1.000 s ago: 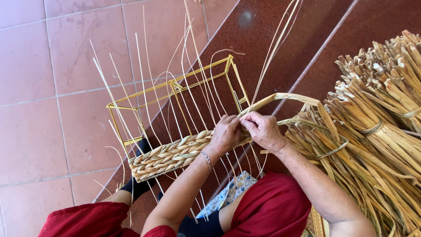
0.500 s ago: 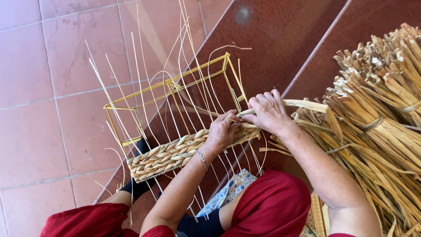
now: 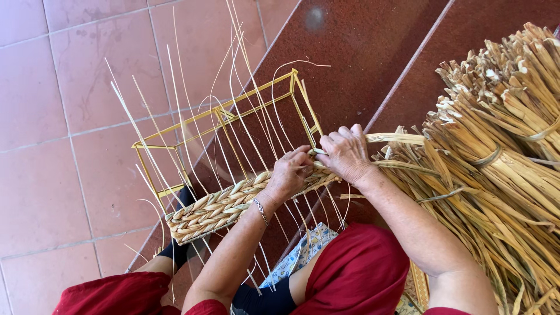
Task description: The person weaves dried palm leaves into a rectangular basket frame, interlacing strands by hand to build up the sides. The person repeatedly pulls new strands through the existing weave and tightens them to maintain tension.
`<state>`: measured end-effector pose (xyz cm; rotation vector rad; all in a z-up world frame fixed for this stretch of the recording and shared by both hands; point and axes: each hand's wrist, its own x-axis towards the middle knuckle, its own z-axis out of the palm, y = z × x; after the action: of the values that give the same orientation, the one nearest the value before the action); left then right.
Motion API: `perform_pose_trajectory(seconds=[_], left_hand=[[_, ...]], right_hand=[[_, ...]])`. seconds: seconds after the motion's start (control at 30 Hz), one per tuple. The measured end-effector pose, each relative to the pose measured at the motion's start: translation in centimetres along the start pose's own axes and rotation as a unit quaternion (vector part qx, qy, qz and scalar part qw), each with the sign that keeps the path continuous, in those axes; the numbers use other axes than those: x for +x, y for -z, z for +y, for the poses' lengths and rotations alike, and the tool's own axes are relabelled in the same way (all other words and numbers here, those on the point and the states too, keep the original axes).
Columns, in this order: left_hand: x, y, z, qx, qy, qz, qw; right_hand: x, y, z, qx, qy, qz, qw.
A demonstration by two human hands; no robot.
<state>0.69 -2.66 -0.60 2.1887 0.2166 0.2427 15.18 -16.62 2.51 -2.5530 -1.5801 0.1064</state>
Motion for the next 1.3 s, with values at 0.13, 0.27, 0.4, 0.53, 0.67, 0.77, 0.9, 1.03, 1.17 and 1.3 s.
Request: perform_pose_trajectory(seconds=[0.13, 0.27, 0.4, 0.53, 0.67, 0.77, 0.9, 1.03, 1.17, 1.3], left_hand=[[1.9, -0.6, -0.4, -0.024, 0.185, -0.056, 0.981], [4.2, -0.8, 0.0, 0.016, 0.257, -0.059, 0.965], [5.2, -0.7, 1.8, 0.052, 0.288, -0.034, 0.956], [4.0, -1.4, 2.1, 0.142, 0.195, 0.016, 0.970], [3.9, -3.5, -0.1, 0.236, 0.141, -0.039, 0.961], [3.7, -5.4, -1.1, 0.296, -0.008, -0.067, 0.953], [3.4, -5.2, -1.6, 0.205, 0.029, -0.064, 0.976], [3.5, -4.0, -1.1, 0.172, 0.015, -0.029, 0.985], [3.5, -3.8, 0.0, 0.190, -0.006, -0.013, 0.982], [3.0, -4.1, 0.7, 0.234, -0.004, -0.073, 0.970]], right_hand=[[-0.7, 0.3, 0.4, 0.052, 0.000, -0.002, 0.999], [-3.0, 1.0, 2.0, 0.164, -0.022, -0.021, 0.986], [-3.8, 1.1, 2.2, 0.164, -0.036, -0.013, 0.986], [-4.3, 2.0, 1.7, 0.055, 0.043, 0.139, 0.988], [-7.3, 3.6, 2.7, -0.047, 0.088, 0.177, 0.979], [-10.6, 3.9, 4.3, -0.073, 0.048, 0.072, 0.994], [-15.4, 5.5, 8.0, -0.092, -0.093, -0.106, 0.986], [-21.1, 8.5, 8.8, -0.032, -0.200, -0.154, 0.967], [-21.4, 9.3, 7.9, -0.178, -0.079, 0.047, 0.980], [-18.2, 9.7, 6.9, -0.256, -0.139, 0.057, 0.955]])
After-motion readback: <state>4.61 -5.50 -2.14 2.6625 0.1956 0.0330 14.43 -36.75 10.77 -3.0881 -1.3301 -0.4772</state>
